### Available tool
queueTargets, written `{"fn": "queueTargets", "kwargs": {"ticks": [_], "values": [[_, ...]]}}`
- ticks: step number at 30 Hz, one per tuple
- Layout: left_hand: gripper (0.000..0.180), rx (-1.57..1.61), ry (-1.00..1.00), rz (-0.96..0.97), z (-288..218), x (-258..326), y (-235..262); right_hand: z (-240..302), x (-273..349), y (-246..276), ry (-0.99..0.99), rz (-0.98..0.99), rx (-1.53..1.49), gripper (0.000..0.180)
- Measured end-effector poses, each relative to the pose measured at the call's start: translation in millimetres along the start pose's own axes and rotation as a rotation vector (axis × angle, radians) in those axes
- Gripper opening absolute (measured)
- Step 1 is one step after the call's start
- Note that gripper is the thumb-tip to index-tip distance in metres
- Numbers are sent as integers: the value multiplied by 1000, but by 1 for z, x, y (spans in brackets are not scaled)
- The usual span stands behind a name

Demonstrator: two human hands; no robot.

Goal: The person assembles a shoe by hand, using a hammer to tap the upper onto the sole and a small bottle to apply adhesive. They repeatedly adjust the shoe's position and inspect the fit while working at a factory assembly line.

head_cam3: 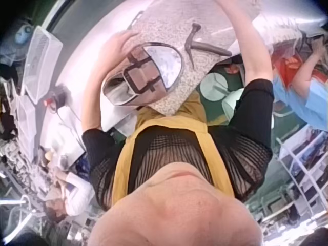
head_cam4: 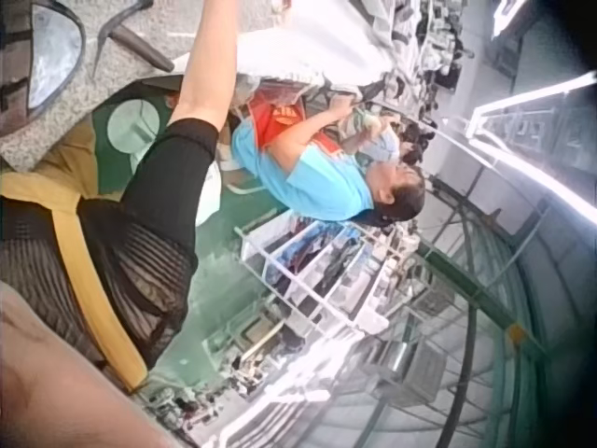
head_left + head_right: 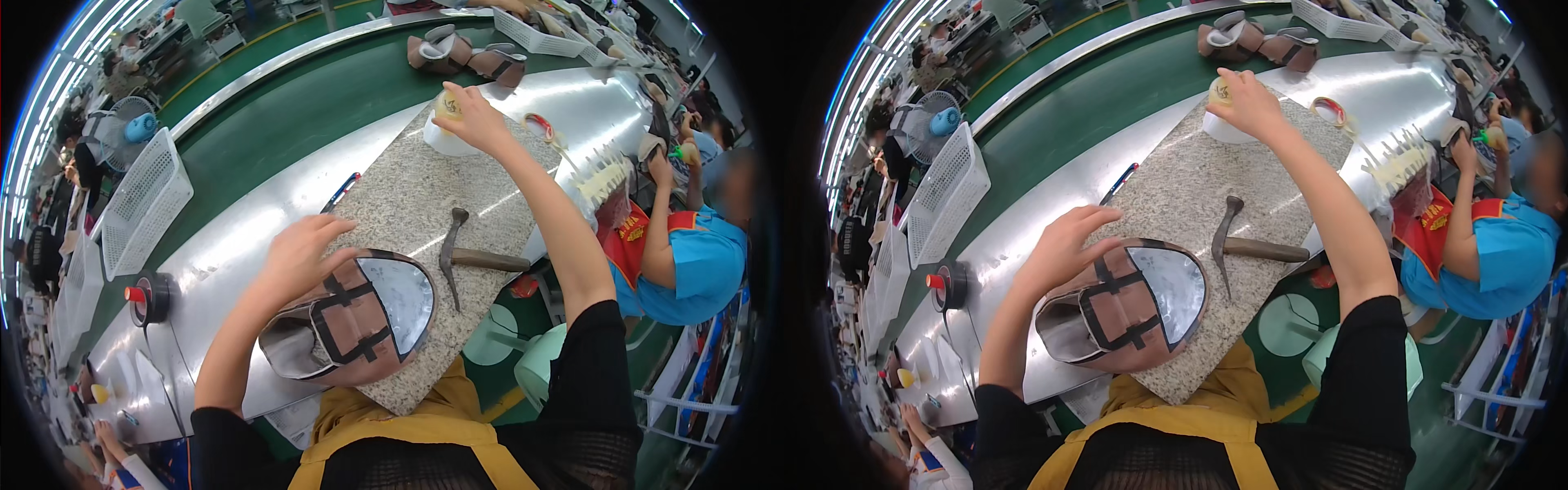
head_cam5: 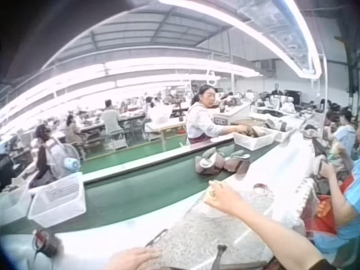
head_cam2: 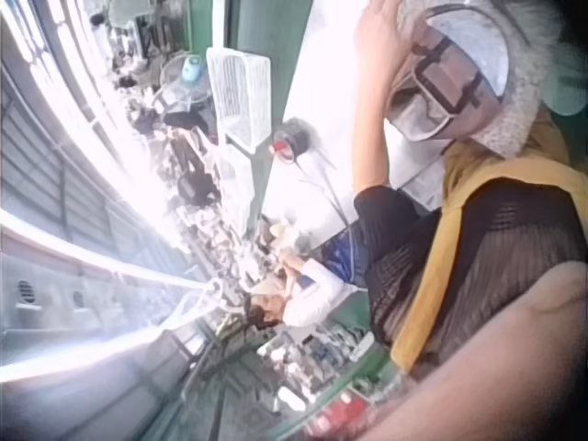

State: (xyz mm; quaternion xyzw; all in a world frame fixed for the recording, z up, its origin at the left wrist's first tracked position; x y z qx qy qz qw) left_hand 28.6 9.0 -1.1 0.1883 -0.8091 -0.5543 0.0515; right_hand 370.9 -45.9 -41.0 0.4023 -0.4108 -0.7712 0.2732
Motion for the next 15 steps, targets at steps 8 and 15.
{"fn": "queueTargets", "kwargs": {"ticks": [8,15], "values": [[40,82,203,-167,16,114,48,-15,-10,-28,95,-20,23,86],[53,68,104,26,-8,169,44,5,15,30,312,-210,-119,68]]}}
Point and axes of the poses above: each hand's wrist, its own x-axis away from the middle knuckle, its own y-axis out of the back of the hand, z = x × y, the point moved 3 cm from there along -x, towards the middle knuckle, and after that the axes turned 10 degrees about -z, right-handed, at the moved point
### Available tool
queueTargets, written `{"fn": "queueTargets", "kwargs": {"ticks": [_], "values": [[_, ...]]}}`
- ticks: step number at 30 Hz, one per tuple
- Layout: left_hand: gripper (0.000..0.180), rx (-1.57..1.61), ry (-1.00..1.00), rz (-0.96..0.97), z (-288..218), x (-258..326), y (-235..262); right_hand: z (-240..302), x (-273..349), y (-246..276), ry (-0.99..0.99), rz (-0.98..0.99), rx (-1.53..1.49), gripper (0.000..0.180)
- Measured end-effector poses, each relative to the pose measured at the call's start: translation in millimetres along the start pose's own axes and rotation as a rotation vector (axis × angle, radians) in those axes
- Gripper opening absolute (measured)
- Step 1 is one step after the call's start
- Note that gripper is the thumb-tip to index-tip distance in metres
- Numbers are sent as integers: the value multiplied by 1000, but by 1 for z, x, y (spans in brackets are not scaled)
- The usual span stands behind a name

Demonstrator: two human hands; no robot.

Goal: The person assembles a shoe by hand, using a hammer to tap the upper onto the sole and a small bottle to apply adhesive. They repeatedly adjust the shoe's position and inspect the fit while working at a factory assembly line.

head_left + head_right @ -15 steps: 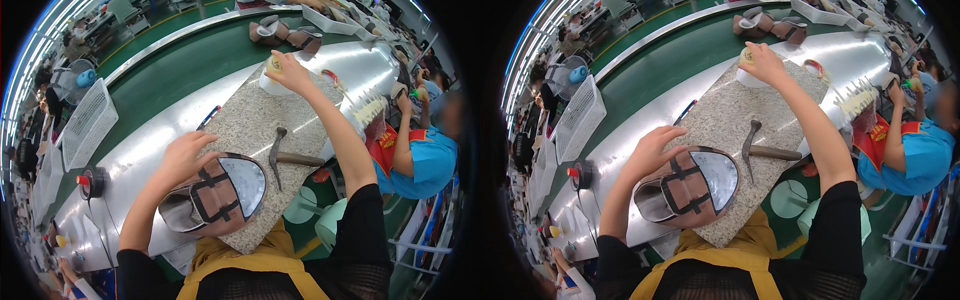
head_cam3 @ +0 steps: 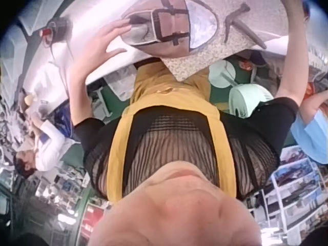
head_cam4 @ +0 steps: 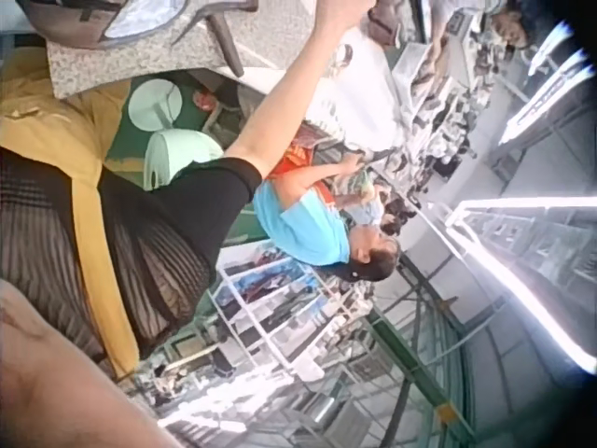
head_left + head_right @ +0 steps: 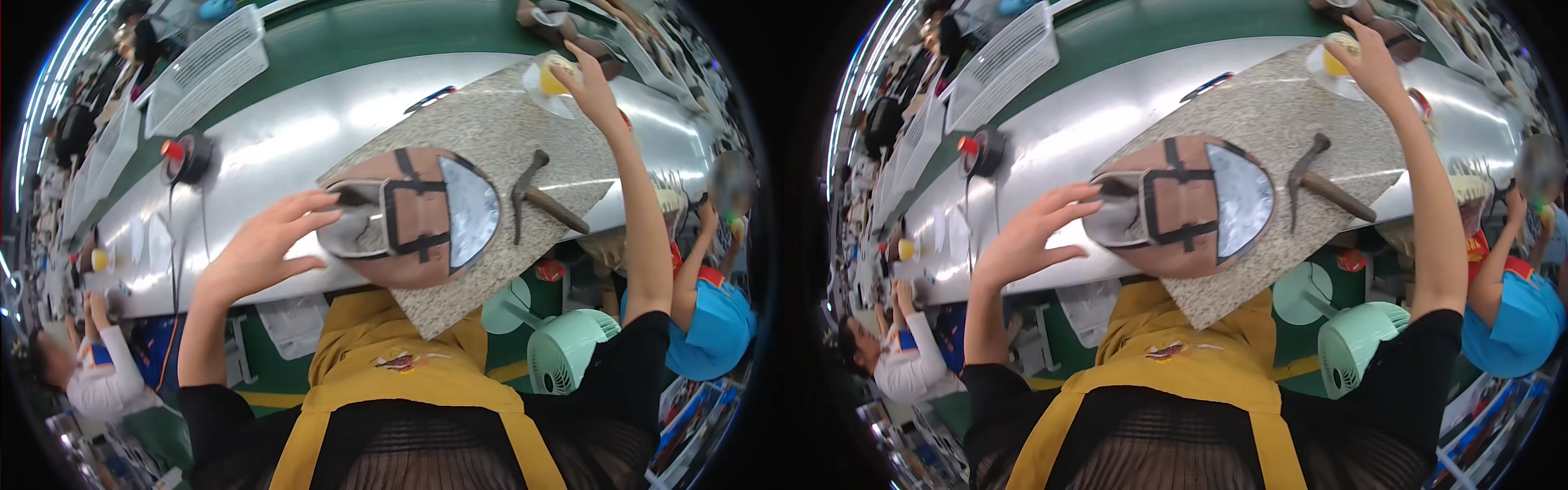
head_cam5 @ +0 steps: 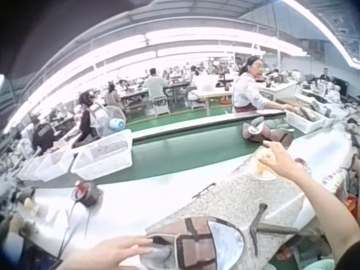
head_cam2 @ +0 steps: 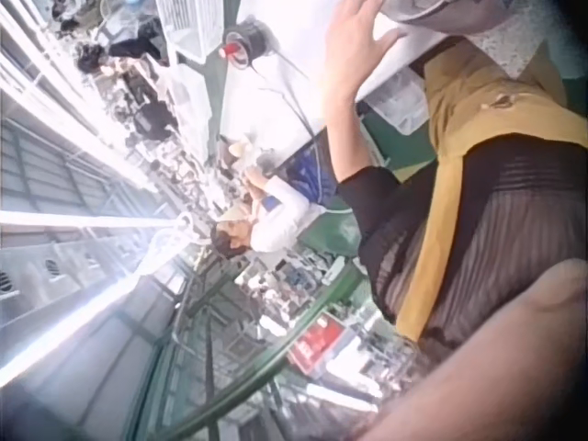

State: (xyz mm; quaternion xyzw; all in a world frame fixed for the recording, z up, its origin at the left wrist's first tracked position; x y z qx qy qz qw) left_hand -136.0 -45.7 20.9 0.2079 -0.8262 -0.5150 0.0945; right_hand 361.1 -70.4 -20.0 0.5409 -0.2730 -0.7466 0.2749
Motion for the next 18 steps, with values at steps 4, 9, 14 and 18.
{"fn": "queueTargets", "kwargs": {"ticks": [4,9,14,18], "values": [[37,-255,-172,-188,18,6,-27,41,29,24,-159,266,-233,55],[18,68,-206,-341,27,-8,-10,104,56,80,-277,292,-394,44],[28,1333,232,-465,49,-10,0,144,82,110,-331,262,-483,36],[39,1802,329,-518,75,-9,-15,205,125,96,-423,166,-700,29]]}}
Point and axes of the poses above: each hand's wrist, its own x-axis away from the middle knuckle, its own y-axis out of the back of the hand, z = x × y, the point moved 3 cm from there along -x, towards the middle knuckle, and after that the axes turned 10 degrees about -z, right-handed, at the moved point
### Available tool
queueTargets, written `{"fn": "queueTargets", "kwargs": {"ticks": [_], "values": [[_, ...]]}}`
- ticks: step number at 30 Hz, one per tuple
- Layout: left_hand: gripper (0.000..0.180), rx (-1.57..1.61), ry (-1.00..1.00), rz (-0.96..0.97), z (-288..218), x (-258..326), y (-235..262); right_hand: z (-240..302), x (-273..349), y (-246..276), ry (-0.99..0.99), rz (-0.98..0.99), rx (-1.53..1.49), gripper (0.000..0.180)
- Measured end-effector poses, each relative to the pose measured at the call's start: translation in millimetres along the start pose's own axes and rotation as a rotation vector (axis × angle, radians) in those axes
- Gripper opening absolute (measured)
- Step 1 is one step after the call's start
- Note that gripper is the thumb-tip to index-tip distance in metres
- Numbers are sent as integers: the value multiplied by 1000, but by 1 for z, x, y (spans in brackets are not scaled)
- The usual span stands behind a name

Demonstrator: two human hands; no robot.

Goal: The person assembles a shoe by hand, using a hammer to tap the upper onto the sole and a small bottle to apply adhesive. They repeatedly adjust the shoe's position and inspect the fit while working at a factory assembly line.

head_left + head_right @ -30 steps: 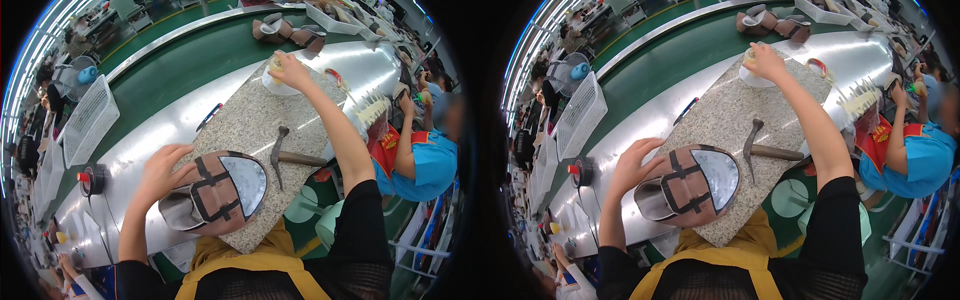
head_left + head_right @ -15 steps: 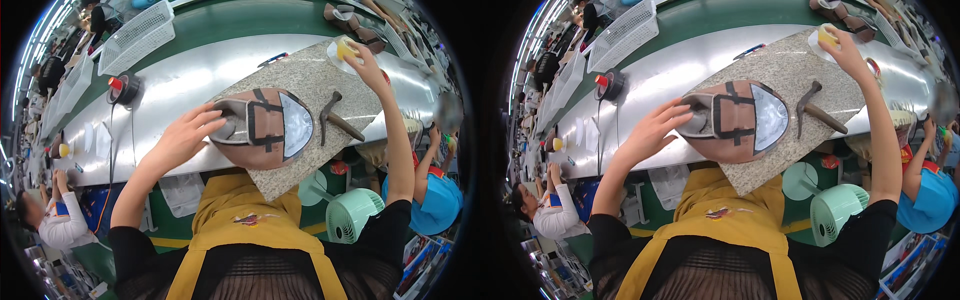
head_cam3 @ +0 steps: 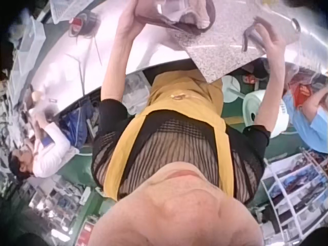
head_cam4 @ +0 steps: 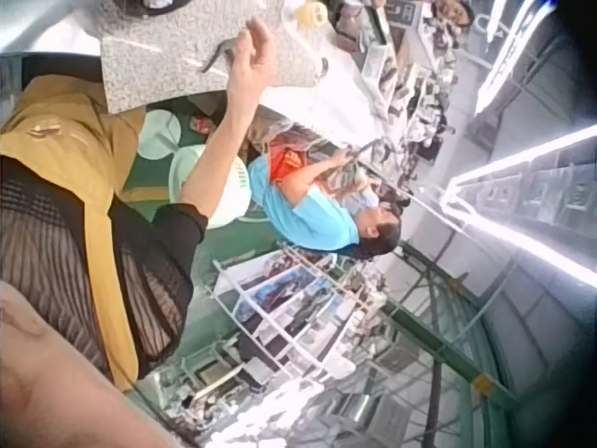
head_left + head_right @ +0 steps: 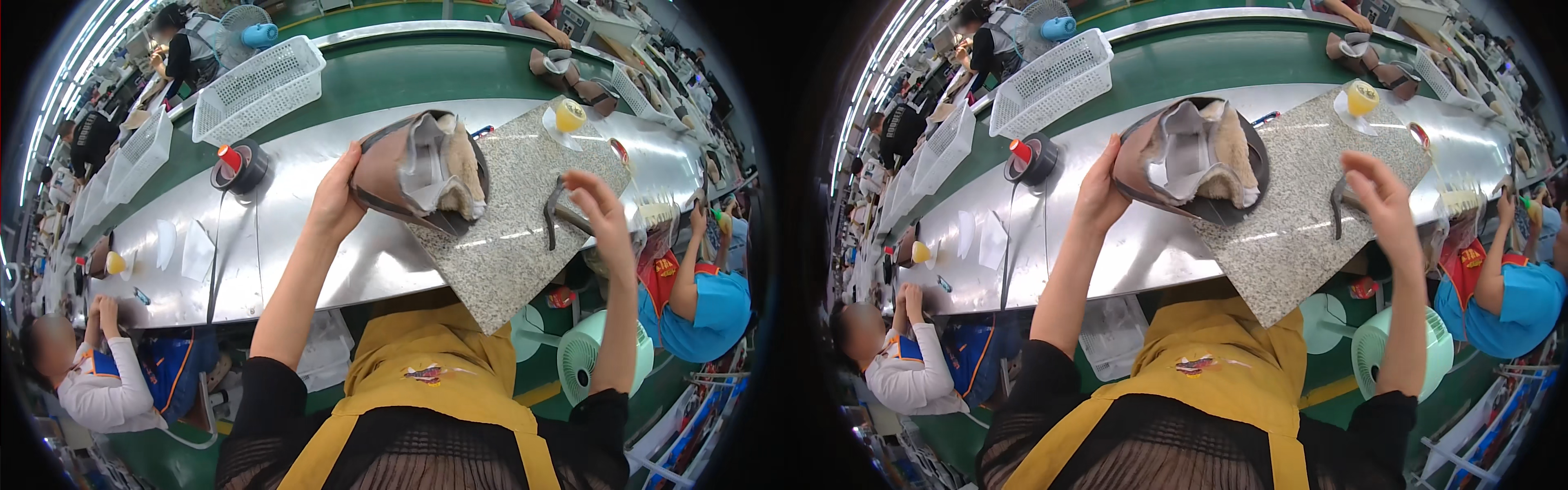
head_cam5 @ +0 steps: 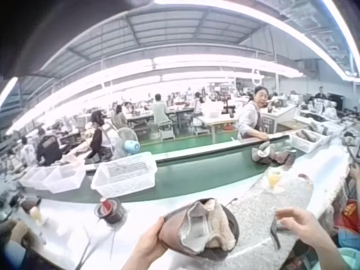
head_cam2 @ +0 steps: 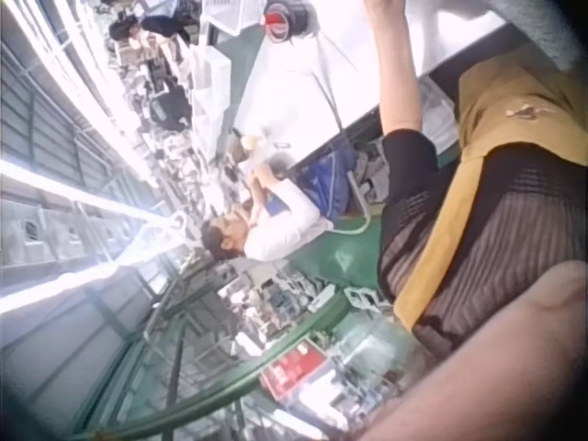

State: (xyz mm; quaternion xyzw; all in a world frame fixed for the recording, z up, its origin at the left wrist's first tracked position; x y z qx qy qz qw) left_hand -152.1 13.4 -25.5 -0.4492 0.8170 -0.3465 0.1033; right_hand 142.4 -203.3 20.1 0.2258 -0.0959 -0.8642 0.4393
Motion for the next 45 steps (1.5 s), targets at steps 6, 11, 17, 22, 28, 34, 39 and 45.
{"fn": "queueTargets", "kwargs": {"ticks": [6,11,17,22,28,34,39,45], "values": [[35,185,171,-48,17,12,26,25,47,-108,85,37,-23,33],[36,225,212,-196,31,29,20,38,68,-149,493,-19,505,20],[34,182,255,-166,72,34,33,36,129,-140,564,172,544,14],[37,118,315,-70,89,38,22,41,74,-100,513,219,491,25],[38,70,281,-19,82,34,9,6,56,-121,737,461,788,35],[38,59,295,26,80,24,15,0,42,-116,829,489,841,36],[40,18,314,-35,87,11,15,3,37,-99,818,494,721,24],[39,3,280,52,68,0,-4,24,35,-67,834,495,765,22]]}}
Point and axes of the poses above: each hand's wrist, its own x-axis away from the middle knuckle, its own y-axis out of the back of the hand, z = x × y, the point moved 3 cm from there along -x, towards the middle knuckle, and after that the axes turned 10 degrees about -z, right-handed, at the moved point
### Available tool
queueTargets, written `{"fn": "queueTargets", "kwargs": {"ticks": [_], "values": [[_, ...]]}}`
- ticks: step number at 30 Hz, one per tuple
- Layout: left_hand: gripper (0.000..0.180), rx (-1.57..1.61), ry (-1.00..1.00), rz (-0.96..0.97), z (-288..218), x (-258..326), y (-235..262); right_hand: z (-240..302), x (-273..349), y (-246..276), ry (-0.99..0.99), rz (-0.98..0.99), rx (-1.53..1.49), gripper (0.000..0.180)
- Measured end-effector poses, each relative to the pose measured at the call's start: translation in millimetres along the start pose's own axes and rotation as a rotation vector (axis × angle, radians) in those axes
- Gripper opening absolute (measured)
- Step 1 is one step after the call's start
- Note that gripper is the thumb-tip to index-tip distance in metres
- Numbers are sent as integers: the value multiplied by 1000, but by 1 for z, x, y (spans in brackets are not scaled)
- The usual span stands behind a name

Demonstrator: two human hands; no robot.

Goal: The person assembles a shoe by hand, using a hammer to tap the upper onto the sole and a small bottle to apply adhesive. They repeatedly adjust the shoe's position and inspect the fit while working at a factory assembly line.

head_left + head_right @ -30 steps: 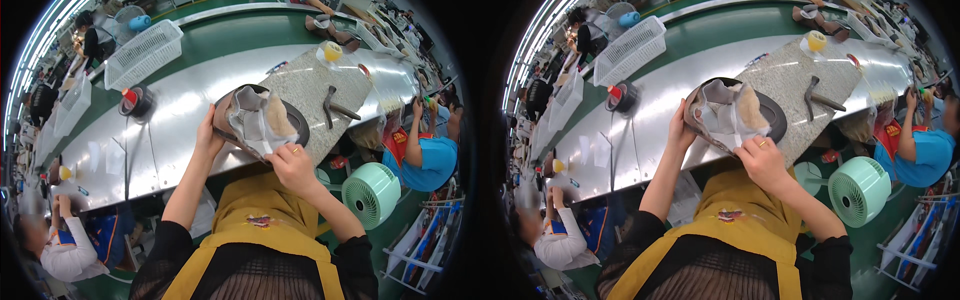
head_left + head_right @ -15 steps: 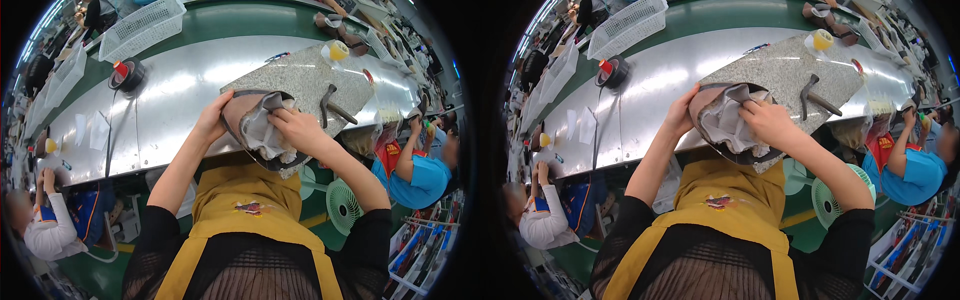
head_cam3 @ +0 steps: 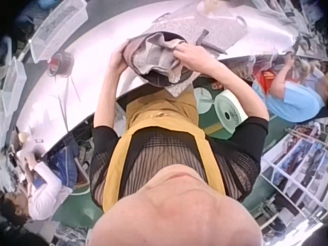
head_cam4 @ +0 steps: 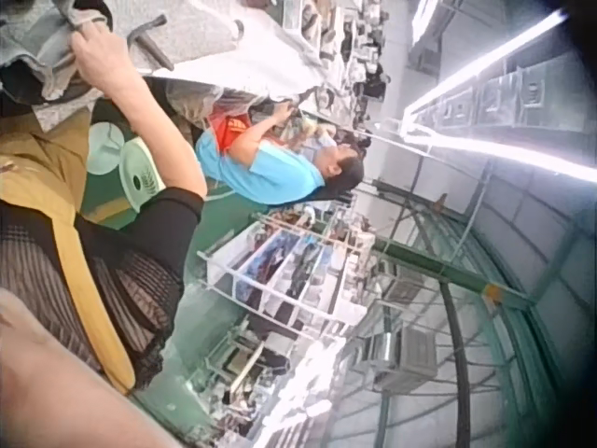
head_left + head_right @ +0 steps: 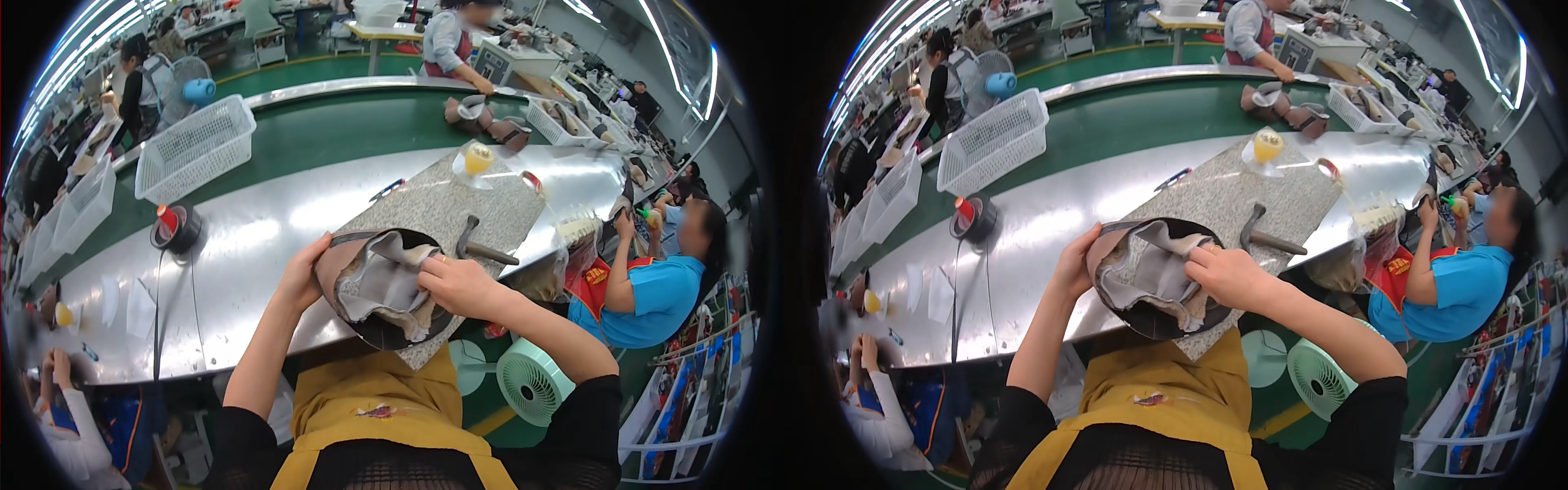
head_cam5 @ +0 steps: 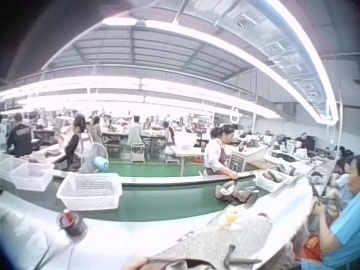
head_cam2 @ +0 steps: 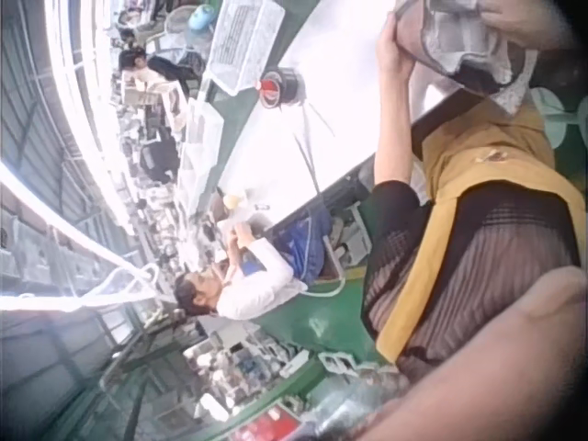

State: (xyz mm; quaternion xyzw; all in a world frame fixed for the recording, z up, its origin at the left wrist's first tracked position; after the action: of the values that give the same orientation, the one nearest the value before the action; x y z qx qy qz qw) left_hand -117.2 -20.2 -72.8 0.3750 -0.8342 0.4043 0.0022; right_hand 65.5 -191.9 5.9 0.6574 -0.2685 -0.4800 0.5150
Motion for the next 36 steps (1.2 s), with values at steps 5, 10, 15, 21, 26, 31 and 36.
{"fn": "queueTargets", "kwargs": {"ticks": [5,10,15,21,26,31,36], "values": [[39,-8,-92,162,-38,1,-5,-20,23,16,-9,-23,160,20],[36,-149,-230,55,-41,12,-44,-33,34,3,-146,-246,245,18],[36,-130,-265,43,-41,18,-49,-9,50,-14,-389,-226,99,22],[37,-103,-191,-22,-32,17,-46,35,23,3,-121,-353,220,22],[38,-58,-163,22,-32,13,-45,27,34,-9,-66,-220,200,15],[39,222,-82,504,-67,10,-7,7,62,-4,-69,-397,115,9],[31,71,-316,-115,-75,37,-21,4,71,0,-343,-407,68,15]]}}
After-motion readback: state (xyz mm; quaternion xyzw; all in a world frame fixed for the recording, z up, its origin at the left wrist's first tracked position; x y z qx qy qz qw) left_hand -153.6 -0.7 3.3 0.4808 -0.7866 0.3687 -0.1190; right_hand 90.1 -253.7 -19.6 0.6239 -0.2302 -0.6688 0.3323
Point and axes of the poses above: each hand's wrist, its own x-axis away from the middle knuckle, its own y-axis out of the back of the hand, z = x × y, the point moved 3 cm from there along -x, towards the middle knuckle, and after that the axes turned 10 degrees about -z, right-handed, at the moved point
